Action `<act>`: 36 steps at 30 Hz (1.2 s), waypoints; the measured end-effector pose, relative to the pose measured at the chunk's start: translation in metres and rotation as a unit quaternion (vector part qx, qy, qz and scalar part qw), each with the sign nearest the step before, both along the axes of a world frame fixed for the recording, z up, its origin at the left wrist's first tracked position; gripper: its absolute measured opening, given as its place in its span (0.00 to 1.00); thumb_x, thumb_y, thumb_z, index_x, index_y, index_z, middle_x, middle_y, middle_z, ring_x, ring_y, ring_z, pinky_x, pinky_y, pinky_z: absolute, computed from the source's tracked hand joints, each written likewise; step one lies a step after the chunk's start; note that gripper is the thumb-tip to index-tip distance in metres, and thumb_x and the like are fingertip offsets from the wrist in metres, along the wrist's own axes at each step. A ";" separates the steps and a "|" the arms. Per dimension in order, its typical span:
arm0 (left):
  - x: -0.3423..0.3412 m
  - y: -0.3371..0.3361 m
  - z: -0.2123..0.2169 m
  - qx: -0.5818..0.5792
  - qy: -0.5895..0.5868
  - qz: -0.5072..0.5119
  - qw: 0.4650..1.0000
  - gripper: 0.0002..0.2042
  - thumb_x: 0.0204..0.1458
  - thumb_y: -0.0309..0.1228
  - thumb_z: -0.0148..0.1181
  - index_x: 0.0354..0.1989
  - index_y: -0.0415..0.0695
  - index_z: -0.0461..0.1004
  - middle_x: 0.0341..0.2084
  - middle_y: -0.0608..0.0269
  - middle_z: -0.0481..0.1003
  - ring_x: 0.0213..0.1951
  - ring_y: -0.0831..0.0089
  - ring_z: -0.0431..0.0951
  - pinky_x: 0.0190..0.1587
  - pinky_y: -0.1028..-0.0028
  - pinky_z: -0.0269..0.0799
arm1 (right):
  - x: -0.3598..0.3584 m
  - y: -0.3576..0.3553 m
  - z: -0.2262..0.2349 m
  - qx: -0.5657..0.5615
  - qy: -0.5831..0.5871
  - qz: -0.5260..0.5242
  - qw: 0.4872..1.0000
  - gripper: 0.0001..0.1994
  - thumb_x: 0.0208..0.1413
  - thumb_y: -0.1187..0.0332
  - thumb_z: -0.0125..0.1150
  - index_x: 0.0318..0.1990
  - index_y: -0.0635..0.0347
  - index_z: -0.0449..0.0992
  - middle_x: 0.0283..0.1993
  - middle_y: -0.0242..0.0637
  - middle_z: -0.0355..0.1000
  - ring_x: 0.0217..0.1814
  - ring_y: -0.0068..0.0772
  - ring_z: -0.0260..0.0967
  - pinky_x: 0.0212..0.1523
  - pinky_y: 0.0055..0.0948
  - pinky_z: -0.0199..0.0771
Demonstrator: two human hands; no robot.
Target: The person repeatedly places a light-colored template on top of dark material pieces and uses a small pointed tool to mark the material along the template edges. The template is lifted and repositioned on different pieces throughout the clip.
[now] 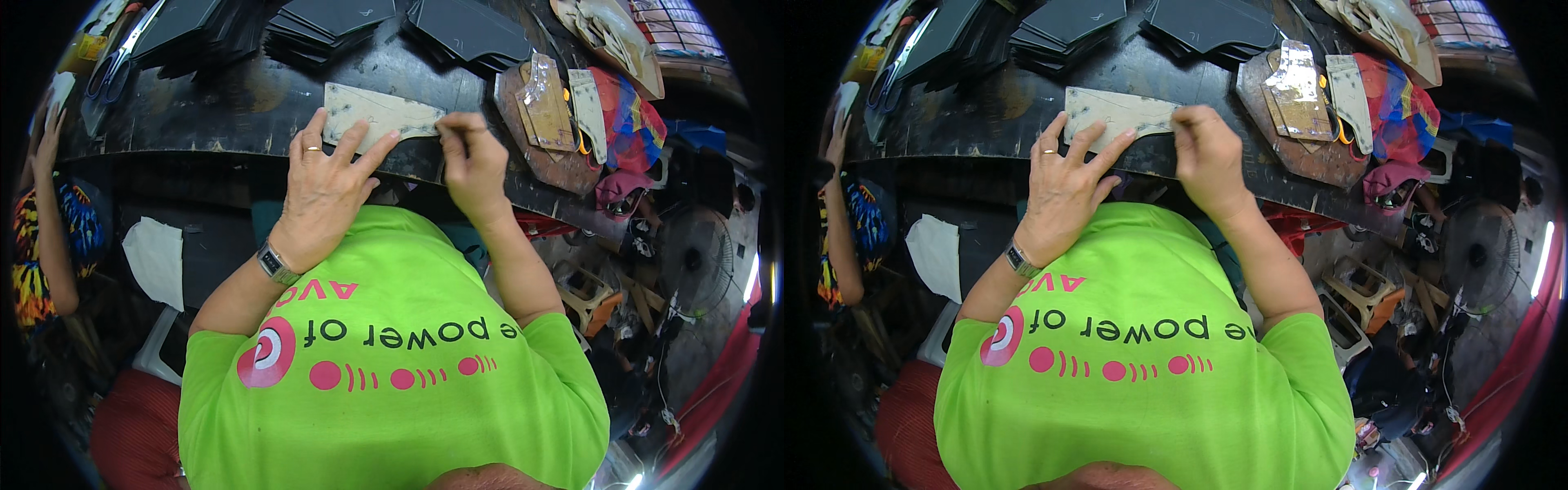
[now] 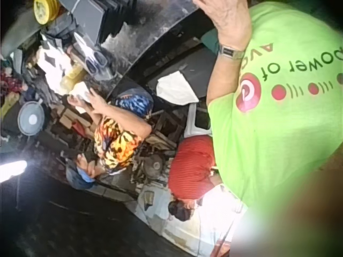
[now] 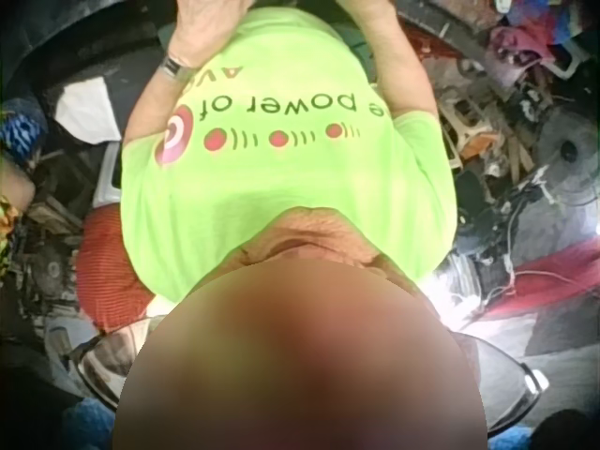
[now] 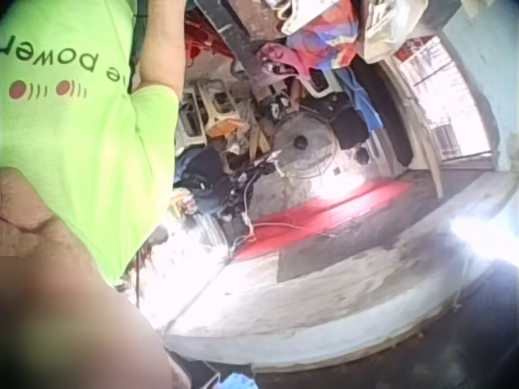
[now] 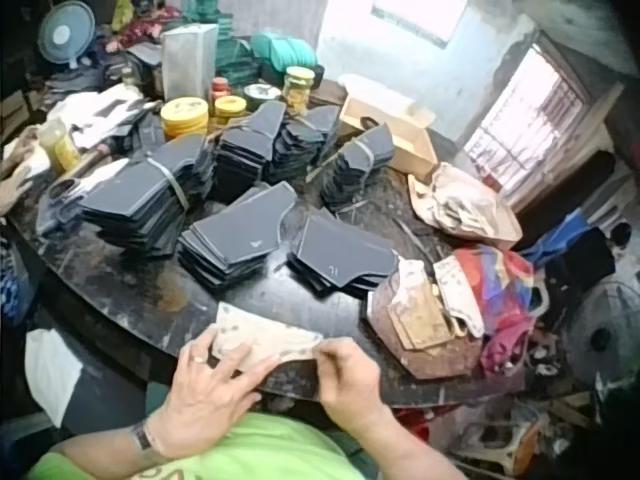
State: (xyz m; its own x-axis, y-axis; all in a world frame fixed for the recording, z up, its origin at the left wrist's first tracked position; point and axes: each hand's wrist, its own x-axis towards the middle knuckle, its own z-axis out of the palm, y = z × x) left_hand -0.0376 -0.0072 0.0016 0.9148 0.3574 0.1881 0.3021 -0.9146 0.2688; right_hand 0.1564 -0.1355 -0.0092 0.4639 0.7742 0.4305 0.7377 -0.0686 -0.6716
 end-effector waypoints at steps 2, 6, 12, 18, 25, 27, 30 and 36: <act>0.000 0.000 -0.001 -0.002 -0.001 -0.002 1.000 0.36 0.49 0.34 0.76 0.70 0.68 0.72 0.62 0.63 0.68 0.68 0.45 0.60 0.66 0.50 0.62 | 0.007 0.000 0.002 0.024 0.367 -0.059 0.928 0.03 0.67 0.77 0.61 0.45 0.64 0.77 0.39 0.35 0.80 0.38 0.24 0.77 0.42 0.24 0.76; -0.002 0.000 -0.002 0.006 -0.011 -0.008 1.000 0.36 0.49 0.35 0.75 0.70 0.64 0.72 0.63 0.62 0.69 0.67 0.42 0.61 0.66 0.48 0.61 | -0.001 0.001 -0.003 0.033 0.322 -0.021 0.946 0.03 0.67 0.77 0.61 0.45 0.64 0.78 0.39 0.33 0.80 0.38 0.21 0.75 0.44 0.23 0.76; 0.000 0.000 -0.004 0.007 -0.009 -0.003 1.000 0.36 0.50 0.35 0.75 0.71 0.68 0.71 0.63 0.64 0.68 0.68 0.45 0.60 0.66 0.49 0.62 | -0.012 0.002 -0.003 -0.026 0.145 -0.041 0.988 0.03 0.63 0.80 0.64 0.42 0.64 0.78 0.37 0.38 0.79 0.40 0.29 0.78 0.42 0.29 0.78; -0.002 0.001 -0.004 0.011 -0.004 -0.012 1.000 0.35 0.51 0.39 0.74 0.71 0.61 0.70 0.65 0.62 0.69 0.68 0.41 0.62 0.68 0.47 0.59 | -0.021 0.013 -0.005 0.029 0.001 0.040 0.999 0.03 0.64 0.79 0.64 0.43 0.62 0.78 0.37 0.37 0.80 0.38 0.22 0.76 0.44 0.24 0.76; -0.010 0.007 -0.001 -0.032 -0.024 -0.011 0.999 0.34 0.53 0.43 0.73 0.69 0.53 0.71 0.67 0.64 0.70 0.71 0.45 0.61 0.70 0.49 0.60 | -0.017 0.015 -0.004 0.072 0.391 0.054 0.916 0.04 0.69 0.77 0.60 0.48 0.65 0.77 0.44 0.35 0.80 0.44 0.21 0.75 0.49 0.23 0.76; -0.014 0.011 -0.001 -0.054 -0.035 -0.022 0.998 0.31 0.53 0.41 0.73 0.67 0.52 0.73 0.67 0.63 0.70 0.72 0.46 0.61 0.71 0.49 0.60 | -0.019 0.017 -0.003 0.024 0.344 0.074 0.936 0.04 0.68 0.77 0.61 0.47 0.65 0.77 0.43 0.34 0.80 0.44 0.20 0.75 0.49 0.23 0.75; -0.019 0.020 -0.004 -0.094 -0.048 -0.036 0.994 0.27 0.54 0.38 0.72 0.64 0.51 0.75 0.67 0.61 0.69 0.73 0.49 0.61 0.72 0.48 0.61 | -0.023 0.016 0.000 -0.034 0.244 0.059 0.967 0.03 0.65 0.78 0.61 0.44 0.66 0.77 0.36 0.36 0.79 0.41 0.22 0.76 0.46 0.25 0.76; -0.025 0.022 -0.007 -0.113 -0.057 -0.024 0.992 0.23 0.55 0.34 0.71 0.61 0.55 0.77 0.67 0.58 0.67 0.73 0.54 0.61 0.73 0.44 0.56 | -0.018 0.016 0.002 -0.022 0.285 0.093 0.954 0.03 0.64 0.79 0.62 0.44 0.66 0.78 0.38 0.39 0.79 0.40 0.25 0.78 0.46 0.26 0.76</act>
State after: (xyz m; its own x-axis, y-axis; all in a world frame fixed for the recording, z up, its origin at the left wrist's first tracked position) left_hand -0.0627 0.0145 -0.0052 0.9091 0.3596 0.2105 0.2165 -0.8393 0.4987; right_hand 0.1386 -0.1195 -0.0072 0.4653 0.8777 0.1146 0.2556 -0.0093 -0.9667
